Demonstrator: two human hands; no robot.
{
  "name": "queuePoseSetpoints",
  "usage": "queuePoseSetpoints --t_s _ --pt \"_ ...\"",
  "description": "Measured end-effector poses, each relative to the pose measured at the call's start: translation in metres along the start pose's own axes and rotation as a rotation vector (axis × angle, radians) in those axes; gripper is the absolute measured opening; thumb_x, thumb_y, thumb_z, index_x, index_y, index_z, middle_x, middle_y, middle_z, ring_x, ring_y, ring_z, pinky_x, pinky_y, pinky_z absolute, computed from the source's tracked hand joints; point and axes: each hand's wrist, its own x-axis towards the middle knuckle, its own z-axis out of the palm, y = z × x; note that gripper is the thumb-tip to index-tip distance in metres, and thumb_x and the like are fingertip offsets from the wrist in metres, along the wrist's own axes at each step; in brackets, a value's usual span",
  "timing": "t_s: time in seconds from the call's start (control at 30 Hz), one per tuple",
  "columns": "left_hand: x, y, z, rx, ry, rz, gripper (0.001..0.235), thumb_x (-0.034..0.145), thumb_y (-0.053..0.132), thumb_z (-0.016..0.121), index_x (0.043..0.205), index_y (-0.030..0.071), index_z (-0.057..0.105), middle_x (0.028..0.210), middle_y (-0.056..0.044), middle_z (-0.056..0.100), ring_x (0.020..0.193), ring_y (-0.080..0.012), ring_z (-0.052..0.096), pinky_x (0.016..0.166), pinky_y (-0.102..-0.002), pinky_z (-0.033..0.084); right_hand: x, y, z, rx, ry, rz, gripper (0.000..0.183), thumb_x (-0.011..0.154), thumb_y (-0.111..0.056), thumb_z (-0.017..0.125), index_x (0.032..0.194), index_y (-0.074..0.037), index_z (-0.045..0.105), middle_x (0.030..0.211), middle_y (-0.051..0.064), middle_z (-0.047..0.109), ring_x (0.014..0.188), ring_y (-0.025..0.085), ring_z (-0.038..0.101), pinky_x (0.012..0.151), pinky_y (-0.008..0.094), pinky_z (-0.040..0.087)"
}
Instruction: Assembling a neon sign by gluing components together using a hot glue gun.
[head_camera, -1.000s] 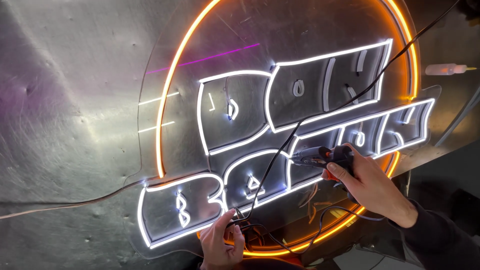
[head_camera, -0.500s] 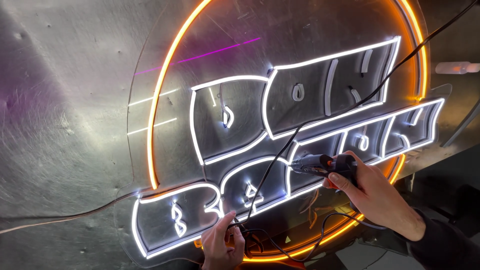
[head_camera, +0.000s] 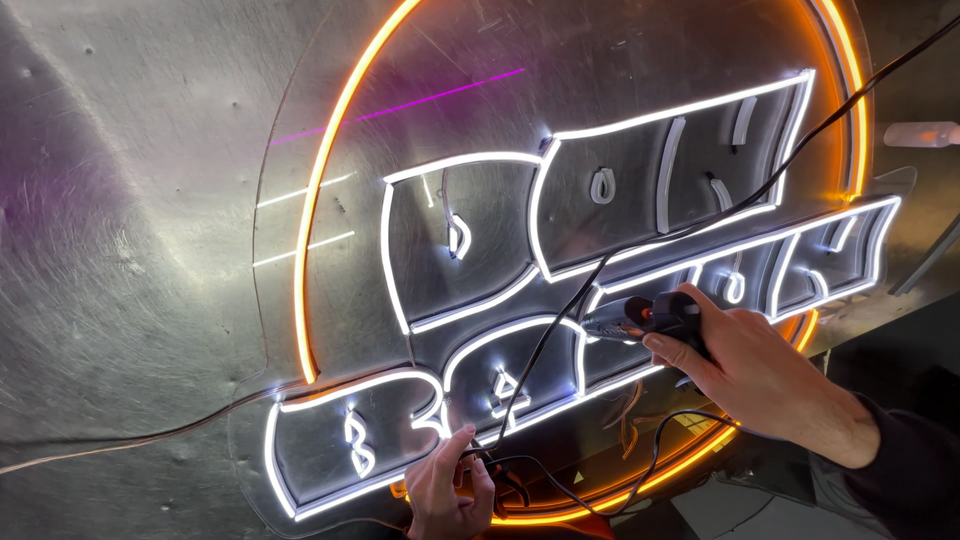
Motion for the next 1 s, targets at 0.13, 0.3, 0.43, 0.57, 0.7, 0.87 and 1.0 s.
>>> queuePoseSetpoints --t_s 0.13,0.3,0.43,0.57,0.7,0.87,1.0 --pt "0.001 0.000 -0.001 -0.012 0.002 0.010 0.046 0.080 -0.001 0.065 0.125 -0.003 0.058 0.068 -0.006 0.064 0.050 -0.0107 0.062 0.048 -0.025 0.048 0.008 -0.013 -0.012 -0.102 -0.129 0.041 0.073 0.099 -0.051 0.047 0.155 -0.006 0.038 0.052 0.008 0.061 0.046 0.023 0.064 0.056 0.044 0.050" --pt "-0.003 -0.004 -0.001 -0.048 -0.003 0.011 0.048 0.079 -0.001 0.066 0.126 -0.005 0.058 0.071 -0.007 0.066 0.050 -0.0112 0.060 0.047 -0.025 0.047 0.013 -0.023 -0.016 -0.191 -0.092 -0.056 0.078 0.100 -0.055 0.052 0.156 -0.005 0.032 0.047 0.010 0.054 0.042 0.024 0.058 0.055 0.044 0.046" --pt "-0.005 -0.004 -0.001 -0.055 -0.008 -0.006 0.047 0.079 -0.002 0.067 0.125 -0.006 0.058 0.071 -0.007 0.066 0.051 -0.0114 0.060 0.047 -0.026 0.047 0.008 -0.044 -0.031 -0.159 -0.134 -0.024 0.064 0.097 -0.055 0.051 0.145 -0.014 0.050 0.048 0.009 0.054 0.044 0.023 0.057 0.053 0.045 0.047" --pt "-0.001 -0.002 -0.002 -0.069 0.008 0.020 0.047 0.080 -0.002 0.066 0.126 -0.006 0.058 0.074 -0.009 0.068 0.054 -0.0122 0.064 0.050 -0.026 0.051 0.008 -0.049 -0.032 -0.183 -0.159 0.059 0.066 0.097 -0.054 0.050 0.151 -0.017 0.043 0.052 0.009 0.054 0.046 0.024 0.056 0.054 0.045 0.047" --pt "-0.004 -0.004 -0.001 -0.091 0.006 0.013 0.047 0.080 -0.002 0.066 0.126 -0.006 0.058 0.072 -0.008 0.067 0.055 -0.0123 0.064 0.050 -0.026 0.052 0.014 -0.038 -0.028 -0.163 -0.148 0.054 0.074 0.097 -0.055 0.049 0.158 -0.016 0.033 0.052 0.007 0.055 0.045 0.021 0.055 0.051 0.043 0.046" --pt "-0.004 -0.005 -0.002 -0.077 -0.011 0.012 0.047 0.081 -0.002 0.066 0.127 -0.006 0.058 0.072 -0.008 0.067 0.054 -0.0121 0.064 0.049 -0.026 0.051 0.014 -0.032 -0.027 -0.109 -0.159 0.072 0.066 0.098 -0.054 0.053 0.151 -0.014 0.044 0.052 0.006 0.057 0.043 0.020 0.057 0.049 0.041 0.046" --pt "-0.003 -0.004 -0.002 -0.065 -0.005 0.011 0.047 0.081 -0.001 0.066 0.127 -0.006 0.059 0.071 -0.007 0.068 0.053 -0.0116 0.063 0.048 -0.026 0.050 0.012 -0.040 -0.030 -0.091 -0.126 0.067 0.057 0.096 -0.053 0.055 0.136 -0.013 0.055 0.050 0.008 0.054 0.042 0.023 0.053 0.049 0.042 0.043"
